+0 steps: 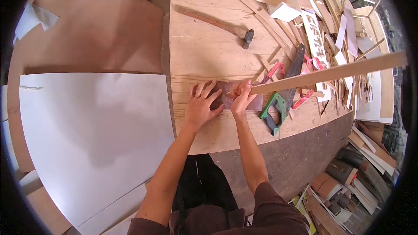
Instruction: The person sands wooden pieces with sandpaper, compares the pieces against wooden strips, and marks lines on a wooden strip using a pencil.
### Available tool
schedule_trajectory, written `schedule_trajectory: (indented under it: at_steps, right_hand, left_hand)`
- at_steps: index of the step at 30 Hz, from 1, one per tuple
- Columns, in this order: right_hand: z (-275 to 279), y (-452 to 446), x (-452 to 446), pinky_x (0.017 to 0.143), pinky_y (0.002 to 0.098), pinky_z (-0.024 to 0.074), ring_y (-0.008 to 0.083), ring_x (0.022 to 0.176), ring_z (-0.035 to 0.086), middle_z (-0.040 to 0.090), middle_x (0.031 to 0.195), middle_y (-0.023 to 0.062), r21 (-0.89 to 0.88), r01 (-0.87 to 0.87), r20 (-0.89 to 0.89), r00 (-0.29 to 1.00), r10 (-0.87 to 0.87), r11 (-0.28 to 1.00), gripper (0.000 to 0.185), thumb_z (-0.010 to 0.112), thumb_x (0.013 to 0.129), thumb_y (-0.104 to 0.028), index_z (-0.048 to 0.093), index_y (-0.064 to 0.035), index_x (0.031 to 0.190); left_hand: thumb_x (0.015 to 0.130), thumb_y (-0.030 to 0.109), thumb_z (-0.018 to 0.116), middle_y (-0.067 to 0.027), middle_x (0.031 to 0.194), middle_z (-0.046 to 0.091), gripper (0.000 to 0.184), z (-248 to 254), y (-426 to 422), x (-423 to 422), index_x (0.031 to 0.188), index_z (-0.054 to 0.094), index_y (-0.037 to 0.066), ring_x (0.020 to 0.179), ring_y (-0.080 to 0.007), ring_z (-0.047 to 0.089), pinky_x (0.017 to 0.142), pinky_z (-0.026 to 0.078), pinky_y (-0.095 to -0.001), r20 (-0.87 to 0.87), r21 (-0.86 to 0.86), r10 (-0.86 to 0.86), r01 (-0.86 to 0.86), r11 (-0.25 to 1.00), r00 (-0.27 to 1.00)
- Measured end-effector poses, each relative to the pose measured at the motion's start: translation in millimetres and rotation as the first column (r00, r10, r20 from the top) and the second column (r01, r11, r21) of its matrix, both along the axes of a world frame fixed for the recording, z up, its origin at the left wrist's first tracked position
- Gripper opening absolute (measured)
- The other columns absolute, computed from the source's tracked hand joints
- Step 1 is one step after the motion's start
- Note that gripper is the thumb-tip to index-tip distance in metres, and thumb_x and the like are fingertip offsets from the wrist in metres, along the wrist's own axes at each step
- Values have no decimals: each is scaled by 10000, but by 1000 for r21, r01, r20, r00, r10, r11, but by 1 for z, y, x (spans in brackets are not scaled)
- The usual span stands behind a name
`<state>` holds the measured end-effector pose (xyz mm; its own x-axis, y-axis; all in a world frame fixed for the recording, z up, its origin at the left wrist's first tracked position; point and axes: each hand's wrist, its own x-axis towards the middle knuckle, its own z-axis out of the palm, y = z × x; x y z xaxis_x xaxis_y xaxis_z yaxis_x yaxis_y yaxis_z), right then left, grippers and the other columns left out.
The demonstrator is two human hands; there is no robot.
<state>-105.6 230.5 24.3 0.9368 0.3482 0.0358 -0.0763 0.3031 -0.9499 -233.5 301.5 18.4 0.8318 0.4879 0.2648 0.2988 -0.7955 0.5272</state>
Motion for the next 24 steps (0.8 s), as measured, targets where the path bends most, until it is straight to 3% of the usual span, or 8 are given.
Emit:
schedule_trajectory:
  at_steps: [10,13,16,18,22,24]
  right_hand:
    - [-16,-7,11,466,288,238,85,519,314,341,580,-28,-41,-157,30,987,158,987,510,446,1104,-367,343,-101,681]
    - [-21,-5,9,454,294,185,90,493,239,273,560,-20,-32,-146,112,982,149,989,513,464,1093,-403,303,-117,699]
    - [-25,-12,4,473,292,240,89,538,322,339,590,-28,-28,-78,75,994,80,997,481,445,1106,-340,361,-96,700]
    - [-23,-22,-5,464,293,231,86,528,316,352,607,-30,55,24,-158,987,-15,998,454,458,1103,-312,369,-99,711]
    - [-27,-24,-6,431,298,177,97,438,225,251,524,-27,88,-53,-11,998,54,995,516,497,1079,-417,291,-131,703]
    - [-30,-8,-3,419,297,166,96,430,217,245,512,-24,2,115,-88,990,-114,993,528,496,1083,-403,279,-129,687]
  left_hand:
    - [832,434,754,-87,1399,538,427,-8,-4,-4,1207,733,232,1338,-292,441,1157,294,-527,-19,-43,-45,44,998,999]
    - [842,436,745,-101,1389,535,446,-8,-2,-2,1236,717,231,1328,-299,443,1153,299,-531,-41,8,-55,56,998,998]
    - [848,441,739,-112,1382,535,475,-7,-3,0,1274,694,237,1325,-302,440,1147,308,-533,-30,11,-54,54,998,998]
    - [850,453,734,-116,1368,539,497,-5,-3,-1,1297,681,240,1317,-308,440,1144,310,-536,-34,15,-48,48,999,998]
    - [853,464,728,-117,1357,545,507,-2,-4,-2,1307,677,242,1311,-312,442,1145,310,-535,-43,31,-51,52,998,998]
    - [829,481,755,-147,1411,524,550,-3,-5,-2,1332,682,271,1320,-362,441,1159,300,-553,-94,4,-57,58,998,994]
